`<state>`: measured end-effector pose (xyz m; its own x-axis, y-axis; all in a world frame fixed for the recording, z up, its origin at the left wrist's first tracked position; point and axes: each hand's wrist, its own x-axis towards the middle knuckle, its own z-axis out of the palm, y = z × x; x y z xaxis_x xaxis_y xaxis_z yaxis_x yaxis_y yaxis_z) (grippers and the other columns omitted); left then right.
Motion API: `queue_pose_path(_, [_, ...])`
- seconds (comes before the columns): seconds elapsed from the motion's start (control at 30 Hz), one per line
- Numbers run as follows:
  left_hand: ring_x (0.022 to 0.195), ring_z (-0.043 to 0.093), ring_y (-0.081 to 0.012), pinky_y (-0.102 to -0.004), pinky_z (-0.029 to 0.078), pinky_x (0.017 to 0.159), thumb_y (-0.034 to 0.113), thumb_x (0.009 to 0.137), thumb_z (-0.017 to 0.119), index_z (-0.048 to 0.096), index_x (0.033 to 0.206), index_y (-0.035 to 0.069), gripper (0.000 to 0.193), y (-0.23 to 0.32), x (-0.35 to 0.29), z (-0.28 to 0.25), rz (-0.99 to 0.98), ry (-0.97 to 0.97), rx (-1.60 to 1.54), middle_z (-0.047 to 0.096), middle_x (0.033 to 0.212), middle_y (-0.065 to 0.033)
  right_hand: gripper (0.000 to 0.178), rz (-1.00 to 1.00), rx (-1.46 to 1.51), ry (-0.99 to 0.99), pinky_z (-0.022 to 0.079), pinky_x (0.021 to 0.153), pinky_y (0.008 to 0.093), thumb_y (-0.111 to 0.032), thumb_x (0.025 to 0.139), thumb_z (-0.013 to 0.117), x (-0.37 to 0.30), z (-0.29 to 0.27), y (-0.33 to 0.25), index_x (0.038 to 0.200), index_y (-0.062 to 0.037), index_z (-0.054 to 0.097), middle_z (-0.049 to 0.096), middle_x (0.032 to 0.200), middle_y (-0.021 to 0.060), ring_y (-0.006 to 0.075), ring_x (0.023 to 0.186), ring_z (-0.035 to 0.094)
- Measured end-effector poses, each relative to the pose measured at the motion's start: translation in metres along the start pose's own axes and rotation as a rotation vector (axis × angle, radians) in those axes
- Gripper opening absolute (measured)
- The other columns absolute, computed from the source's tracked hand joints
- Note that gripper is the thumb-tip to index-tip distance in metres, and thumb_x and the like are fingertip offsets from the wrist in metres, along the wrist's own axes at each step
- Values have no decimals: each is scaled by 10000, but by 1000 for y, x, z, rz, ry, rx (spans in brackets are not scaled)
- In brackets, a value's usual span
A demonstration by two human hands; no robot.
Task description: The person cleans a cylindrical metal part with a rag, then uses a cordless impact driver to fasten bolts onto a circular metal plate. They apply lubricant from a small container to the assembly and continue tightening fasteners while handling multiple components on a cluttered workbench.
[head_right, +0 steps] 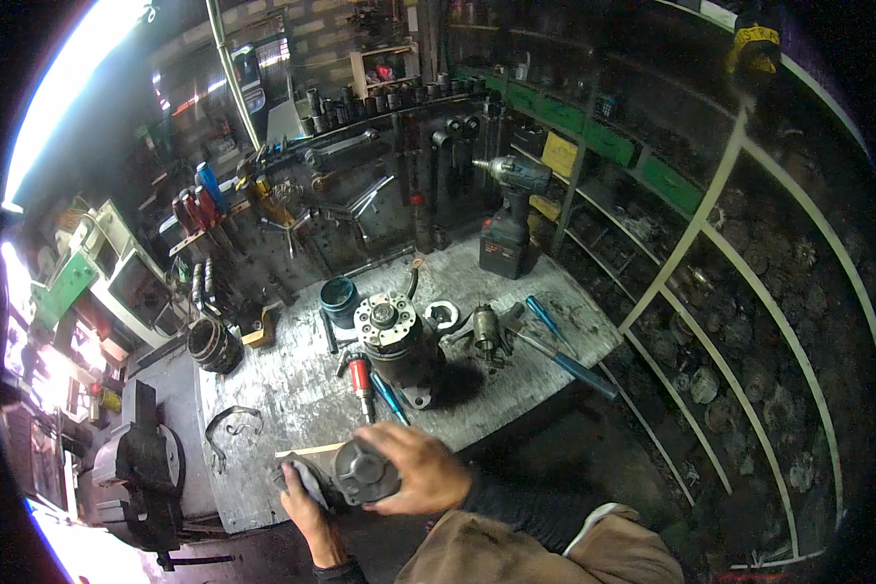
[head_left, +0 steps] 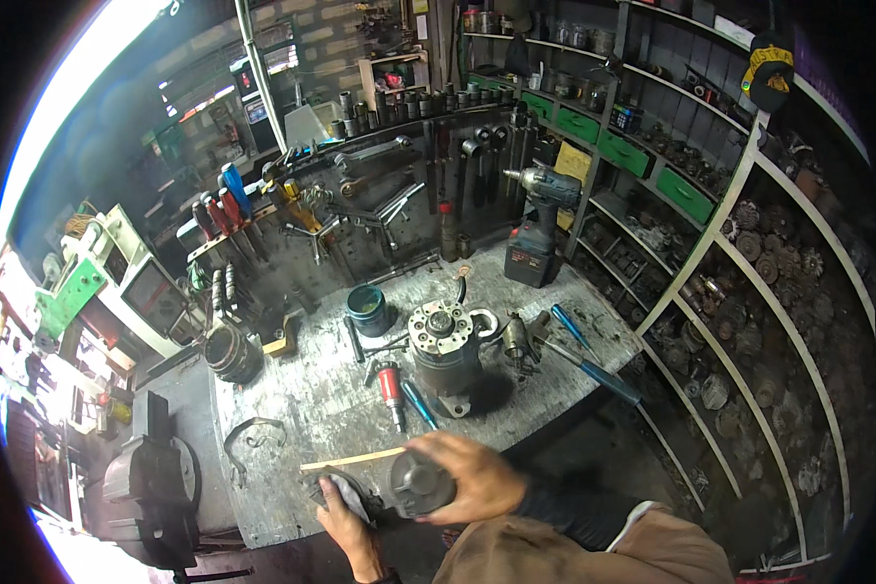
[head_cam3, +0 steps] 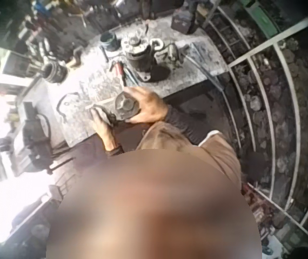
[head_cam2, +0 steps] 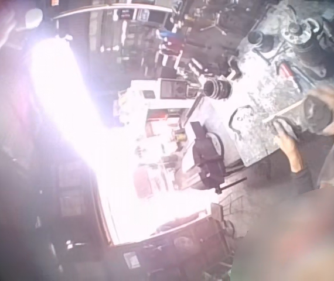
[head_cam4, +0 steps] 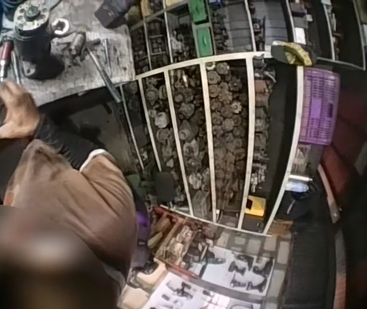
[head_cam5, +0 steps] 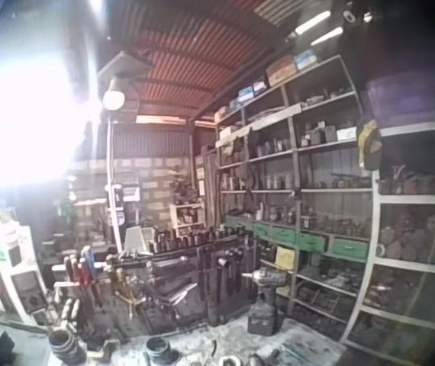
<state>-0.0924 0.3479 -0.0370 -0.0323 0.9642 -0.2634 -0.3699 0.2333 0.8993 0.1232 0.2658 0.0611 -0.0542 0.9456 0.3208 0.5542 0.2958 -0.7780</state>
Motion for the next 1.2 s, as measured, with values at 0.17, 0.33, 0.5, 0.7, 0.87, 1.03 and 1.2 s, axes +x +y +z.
queue_pose_path(0.17, [1150,666,-297,-384,530,980,243,935,778,528,1428,-40,620,-16,35,6,133,-188,1031,664,1266,-231,954,-307,-43,-137,460,1059,476,-259,616,922,38,-145,-9,1449,-57,502,541,1336,170,353,1254,564])
queue_pose_path(0.33, [1388,514,-353,-437,404,1150,249,750,923,399,1539,-48,993,46,9,86,293,-260,527,534,1473,-281,929,-520,-133,-282,448,1074,457,-245,588,776,127,-217,25,1449,-14,516,590,1279,210,381,1240,566])
queue_pose_path(0.5, [1420,482,-352,-447,368,1186,233,614,1009,354,1554,-61,1183,113,-16,179,568,-538,344,505,1503,-271,976,-572,-45,-508,471,1047,452,-360,637,876,186,-214,56,1459,12,504,608,1288,228,390,1214,589])
queue_pose_path(0.7, [1348,553,-291,-405,428,1144,255,534,1041,409,1508,-118,1219,112,-16,236,426,-348,247,557,1449,-234,1225,-637,137,-508,490,1024,445,-550,636,933,213,-205,67,1573,-6,360,625,1296,224,365,1168,634])
queue_pose_path(0.87, [1294,604,-335,-406,451,1132,438,616,982,240,1546,-173,1338,105,-3,228,379,-289,-227,536,1443,-272,1083,-437,444,-550,515,1032,419,-467,766,889,219,-219,86,1594,-25,348,671,1272,157,266,1147,665])
queue_pose_path(1.03, [1272,591,-279,-391,477,1095,561,446,1028,344,1519,-111,1439,99,1,221,355,-172,54,551,1405,-212,825,-161,555,-443,515,1002,376,-400,805,878,196,-228,111,1455,-4,560,706,1213,131,210,1089,660])
queue_pose_path(1.2, [1221,583,-263,-399,486,1065,552,376,1044,409,1440,-72,1387,86,-17,231,524,-12,420,533,1328,-153,764,-278,309,-311,510,985,397,-369,753,905,176,-229,124,1361,5,635,697,1245,162,275,1120,657])
